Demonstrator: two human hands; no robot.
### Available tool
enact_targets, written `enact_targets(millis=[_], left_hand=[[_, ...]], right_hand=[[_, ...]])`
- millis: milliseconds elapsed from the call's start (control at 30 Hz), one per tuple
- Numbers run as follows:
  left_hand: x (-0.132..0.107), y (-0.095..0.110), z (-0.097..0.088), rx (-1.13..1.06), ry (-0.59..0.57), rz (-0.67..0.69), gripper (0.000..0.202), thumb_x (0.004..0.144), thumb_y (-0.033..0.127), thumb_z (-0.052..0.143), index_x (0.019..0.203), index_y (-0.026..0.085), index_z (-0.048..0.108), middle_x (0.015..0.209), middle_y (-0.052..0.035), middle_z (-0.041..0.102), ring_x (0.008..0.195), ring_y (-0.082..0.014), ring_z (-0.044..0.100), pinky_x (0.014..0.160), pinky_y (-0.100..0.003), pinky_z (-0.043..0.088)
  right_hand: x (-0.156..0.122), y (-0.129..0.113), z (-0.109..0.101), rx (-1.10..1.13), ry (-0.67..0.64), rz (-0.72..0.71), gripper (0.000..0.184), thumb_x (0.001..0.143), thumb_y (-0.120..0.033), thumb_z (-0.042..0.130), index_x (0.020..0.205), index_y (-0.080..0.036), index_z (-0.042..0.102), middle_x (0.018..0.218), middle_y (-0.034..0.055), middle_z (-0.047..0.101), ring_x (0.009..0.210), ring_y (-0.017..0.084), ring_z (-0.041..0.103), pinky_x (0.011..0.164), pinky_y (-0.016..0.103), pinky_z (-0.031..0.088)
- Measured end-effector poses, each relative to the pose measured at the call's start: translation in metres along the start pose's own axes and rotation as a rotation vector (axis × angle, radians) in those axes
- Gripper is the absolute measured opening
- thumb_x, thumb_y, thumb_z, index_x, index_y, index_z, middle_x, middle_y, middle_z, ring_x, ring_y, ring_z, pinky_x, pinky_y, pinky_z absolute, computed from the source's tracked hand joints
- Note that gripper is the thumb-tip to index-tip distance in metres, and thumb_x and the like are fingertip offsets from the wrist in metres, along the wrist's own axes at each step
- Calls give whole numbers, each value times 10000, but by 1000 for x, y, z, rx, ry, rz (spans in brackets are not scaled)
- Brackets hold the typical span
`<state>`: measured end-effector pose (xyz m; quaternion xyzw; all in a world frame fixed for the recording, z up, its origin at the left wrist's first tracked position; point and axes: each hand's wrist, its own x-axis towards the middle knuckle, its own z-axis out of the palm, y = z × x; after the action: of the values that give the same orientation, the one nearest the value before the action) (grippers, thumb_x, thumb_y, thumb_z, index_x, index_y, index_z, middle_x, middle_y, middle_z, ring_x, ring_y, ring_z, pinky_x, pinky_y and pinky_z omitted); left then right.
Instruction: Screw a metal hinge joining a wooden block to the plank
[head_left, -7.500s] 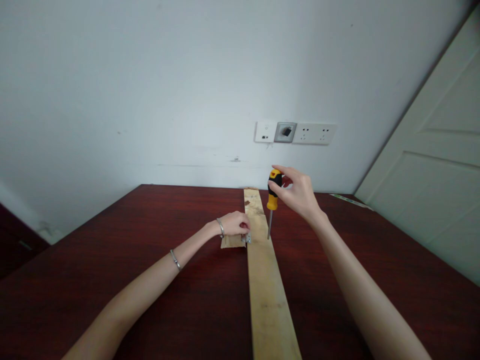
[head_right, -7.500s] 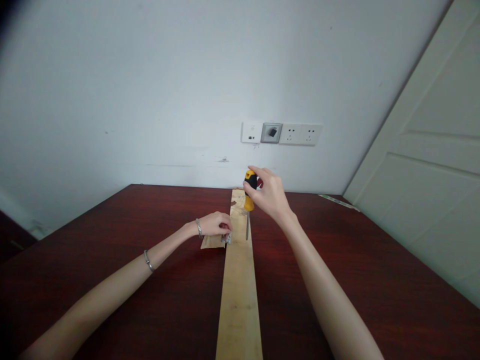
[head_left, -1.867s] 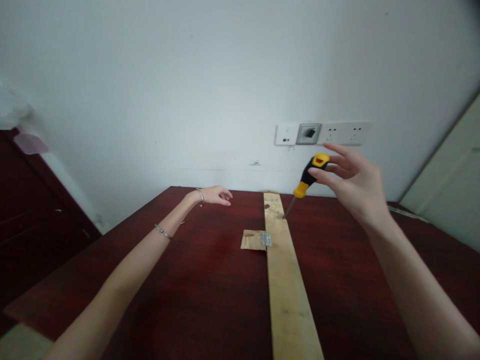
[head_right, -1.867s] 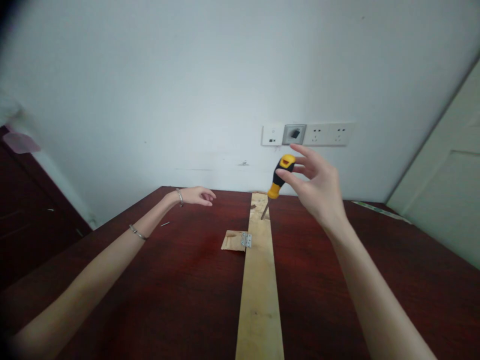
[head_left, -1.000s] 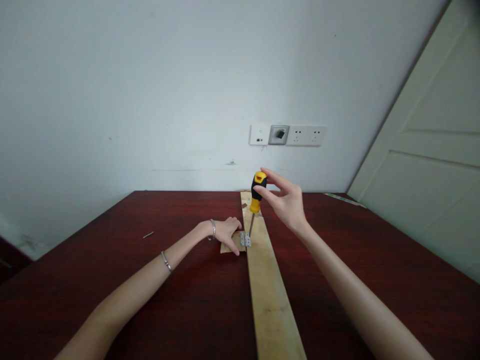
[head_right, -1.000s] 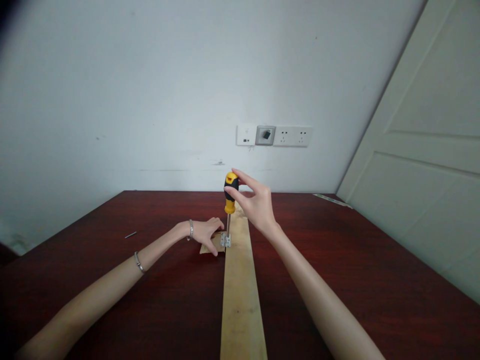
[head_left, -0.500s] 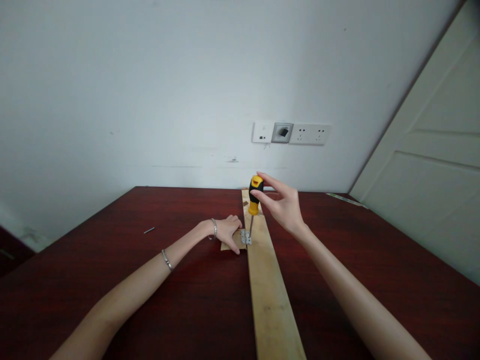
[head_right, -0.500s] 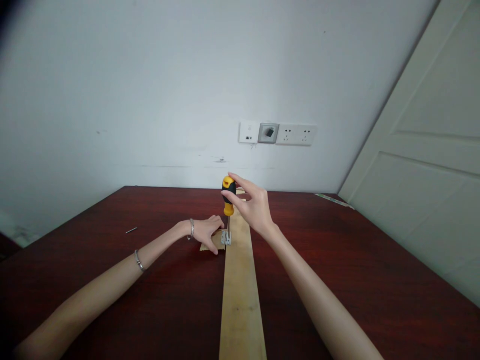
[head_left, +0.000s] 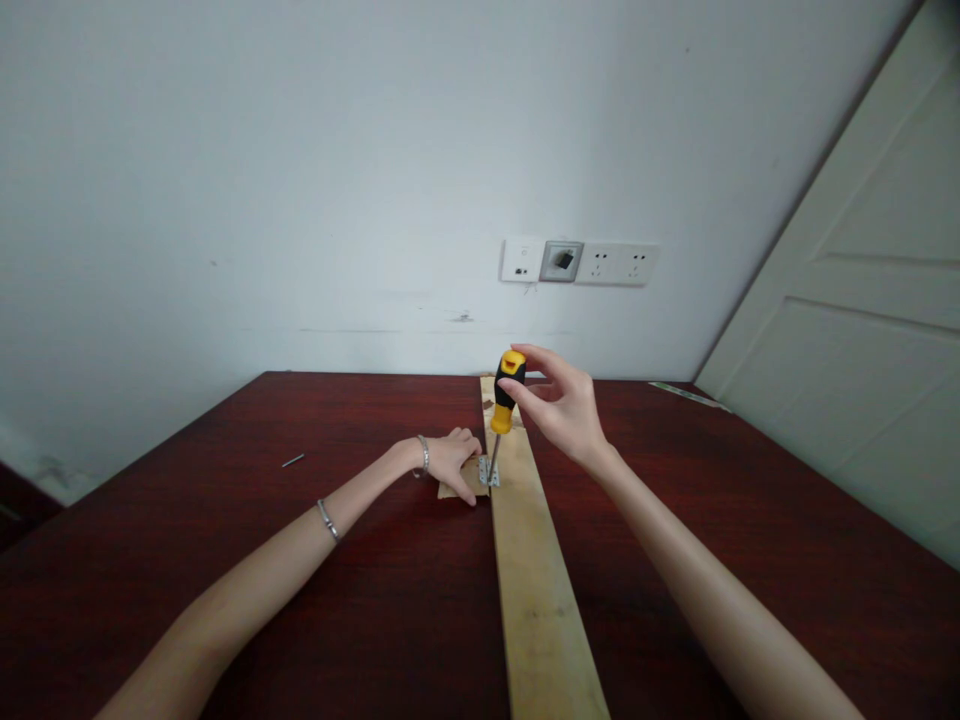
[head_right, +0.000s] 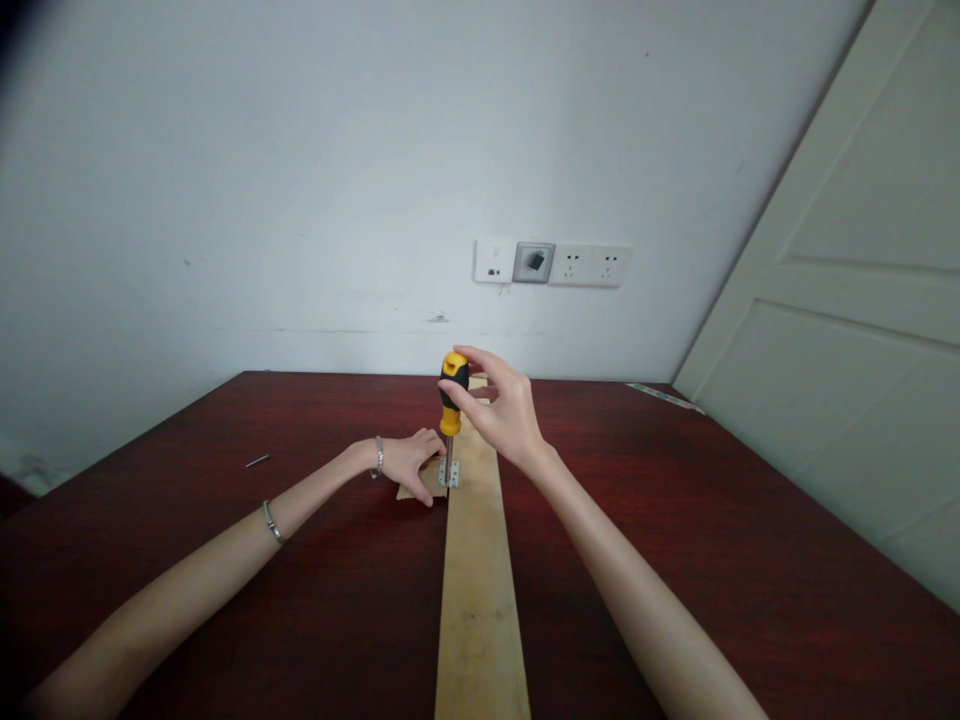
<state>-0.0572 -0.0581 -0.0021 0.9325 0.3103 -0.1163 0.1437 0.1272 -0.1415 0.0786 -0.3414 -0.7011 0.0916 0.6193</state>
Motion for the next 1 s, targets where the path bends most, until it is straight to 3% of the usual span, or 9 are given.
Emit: enact_targets(millis=[300,1000], left_hand=[[-1,1,0,15,-5,-2,771,538,693,709,1054,178,457,1146,-93,442,1079,-274,410,952,-352,377],[-2,2,-2,7,4,-7,732,535,669,730,1023,195,459,1136,-82,444,1068,-267,412,938,-352,385]], right_hand=[[0,-3,-5,-101,30,-69,346,772,-323,684,1089,-201,621,1010,67,666,854,168,640,583,244,605],[0,-3,-6,-149,-2,-104,323,789,-327,654,1085,-203,616,1042,73,668,835,173,647,602,273,617]])
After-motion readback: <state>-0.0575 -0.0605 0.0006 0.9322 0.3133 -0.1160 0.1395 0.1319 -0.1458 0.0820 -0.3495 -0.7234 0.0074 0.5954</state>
